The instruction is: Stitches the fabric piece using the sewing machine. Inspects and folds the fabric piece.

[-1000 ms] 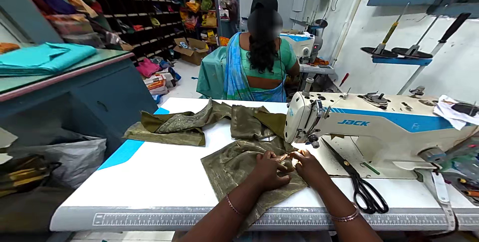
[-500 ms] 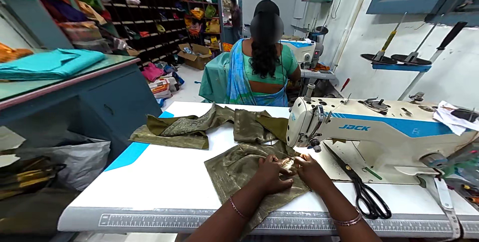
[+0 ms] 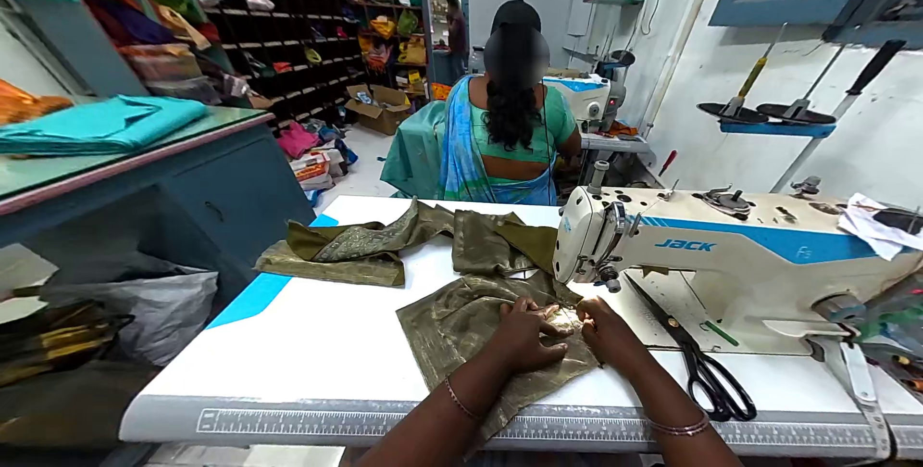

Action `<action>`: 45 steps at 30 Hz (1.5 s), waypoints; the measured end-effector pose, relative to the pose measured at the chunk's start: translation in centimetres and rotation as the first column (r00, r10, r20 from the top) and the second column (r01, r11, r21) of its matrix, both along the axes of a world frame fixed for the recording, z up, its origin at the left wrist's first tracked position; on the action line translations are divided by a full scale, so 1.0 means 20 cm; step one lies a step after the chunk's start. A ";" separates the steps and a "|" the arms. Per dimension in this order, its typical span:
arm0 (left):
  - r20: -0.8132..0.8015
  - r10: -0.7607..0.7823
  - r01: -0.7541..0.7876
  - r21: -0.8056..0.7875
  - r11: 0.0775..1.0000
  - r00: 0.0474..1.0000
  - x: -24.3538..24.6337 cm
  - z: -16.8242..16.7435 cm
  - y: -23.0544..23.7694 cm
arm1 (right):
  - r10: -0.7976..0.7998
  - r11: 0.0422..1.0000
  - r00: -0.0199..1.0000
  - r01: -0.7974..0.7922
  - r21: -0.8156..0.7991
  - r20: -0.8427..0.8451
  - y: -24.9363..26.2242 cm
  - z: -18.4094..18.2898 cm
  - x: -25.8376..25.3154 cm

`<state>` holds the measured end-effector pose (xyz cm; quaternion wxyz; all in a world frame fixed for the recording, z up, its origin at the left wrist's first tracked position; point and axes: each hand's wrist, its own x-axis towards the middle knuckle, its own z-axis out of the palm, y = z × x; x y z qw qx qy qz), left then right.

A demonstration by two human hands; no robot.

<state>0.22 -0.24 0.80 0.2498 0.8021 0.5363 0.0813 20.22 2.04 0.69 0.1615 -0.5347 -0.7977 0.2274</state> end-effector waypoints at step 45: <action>0.014 -0.025 0.025 0.002 1.000 1.000 -0.01 -0.01 0.01 | 0.074 0.994 0.988 -0.062 0.095 -0.133 0.00 -0.05 0.04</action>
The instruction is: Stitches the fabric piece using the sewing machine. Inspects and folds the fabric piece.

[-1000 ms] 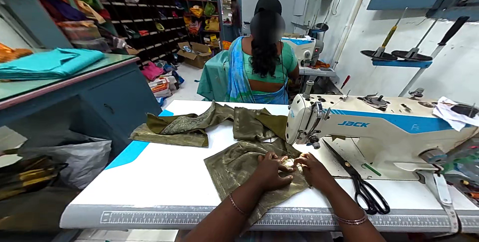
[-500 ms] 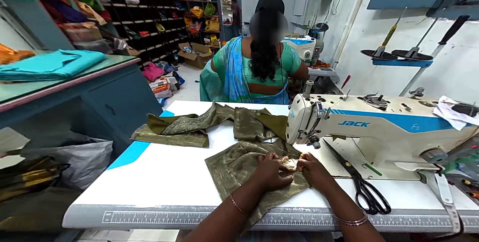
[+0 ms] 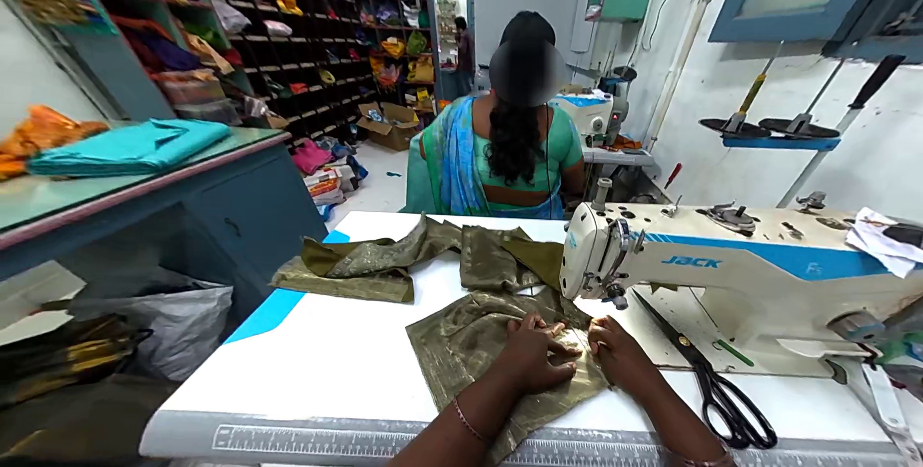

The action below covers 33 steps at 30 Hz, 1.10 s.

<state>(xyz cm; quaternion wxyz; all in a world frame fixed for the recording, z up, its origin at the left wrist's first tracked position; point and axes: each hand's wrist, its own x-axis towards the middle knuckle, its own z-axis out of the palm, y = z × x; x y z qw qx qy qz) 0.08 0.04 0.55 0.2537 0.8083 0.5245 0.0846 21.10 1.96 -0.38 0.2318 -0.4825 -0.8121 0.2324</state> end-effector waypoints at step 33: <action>0.045 0.142 -0.143 0.028 0.989 0.989 0.04 0.08 -0.01 | -0.223 0.974 0.970 0.217 0.061 0.102 0.01 -0.03 -0.09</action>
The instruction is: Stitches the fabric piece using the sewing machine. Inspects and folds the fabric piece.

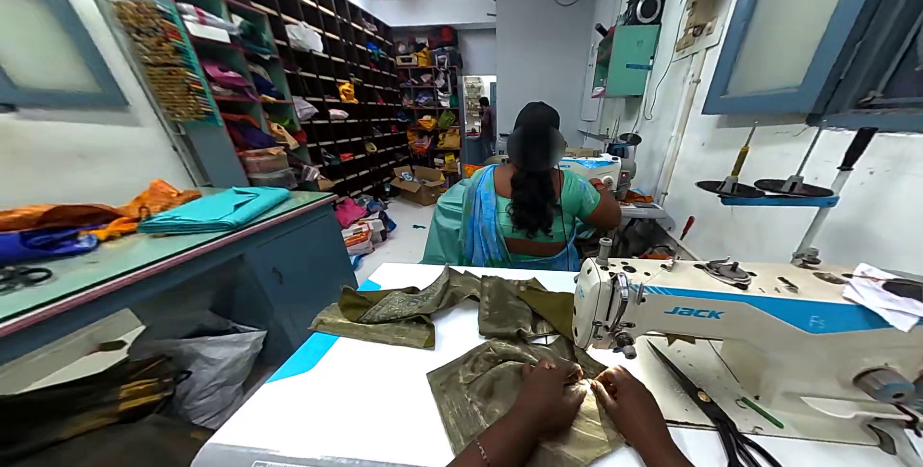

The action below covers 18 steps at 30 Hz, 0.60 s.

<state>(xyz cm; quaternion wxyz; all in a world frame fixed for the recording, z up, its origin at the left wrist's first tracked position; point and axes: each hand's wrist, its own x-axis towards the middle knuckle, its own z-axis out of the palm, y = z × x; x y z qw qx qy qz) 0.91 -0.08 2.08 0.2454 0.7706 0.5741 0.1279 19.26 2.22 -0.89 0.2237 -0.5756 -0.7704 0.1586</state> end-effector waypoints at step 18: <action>-0.157 0.069 -0.049 0.127 0.991 0.985 0.18 -0.01 0.05 | -0.037 0.999 0.969 0.038 -0.001 0.246 -0.06 0.05 -0.06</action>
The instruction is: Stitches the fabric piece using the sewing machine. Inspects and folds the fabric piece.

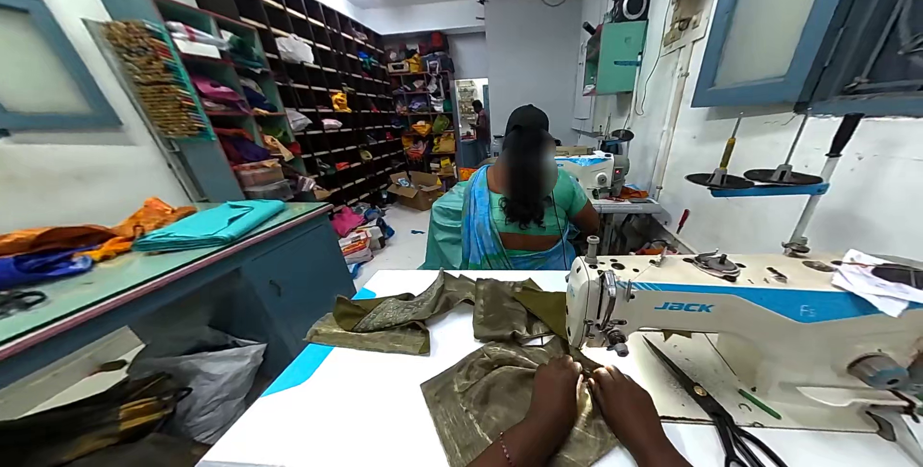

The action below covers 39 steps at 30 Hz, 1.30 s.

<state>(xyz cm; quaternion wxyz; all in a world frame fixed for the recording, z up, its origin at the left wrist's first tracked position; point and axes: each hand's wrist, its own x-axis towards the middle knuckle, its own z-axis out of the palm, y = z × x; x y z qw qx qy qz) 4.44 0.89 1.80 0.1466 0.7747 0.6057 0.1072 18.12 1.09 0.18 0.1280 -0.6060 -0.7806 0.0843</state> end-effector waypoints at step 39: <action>-0.094 0.053 -0.068 -0.162 0.984 0.994 0.04 0.05 -0.14 | -0.262 0.807 0.636 0.557 0.197 -0.726 0.02 -0.02 0.17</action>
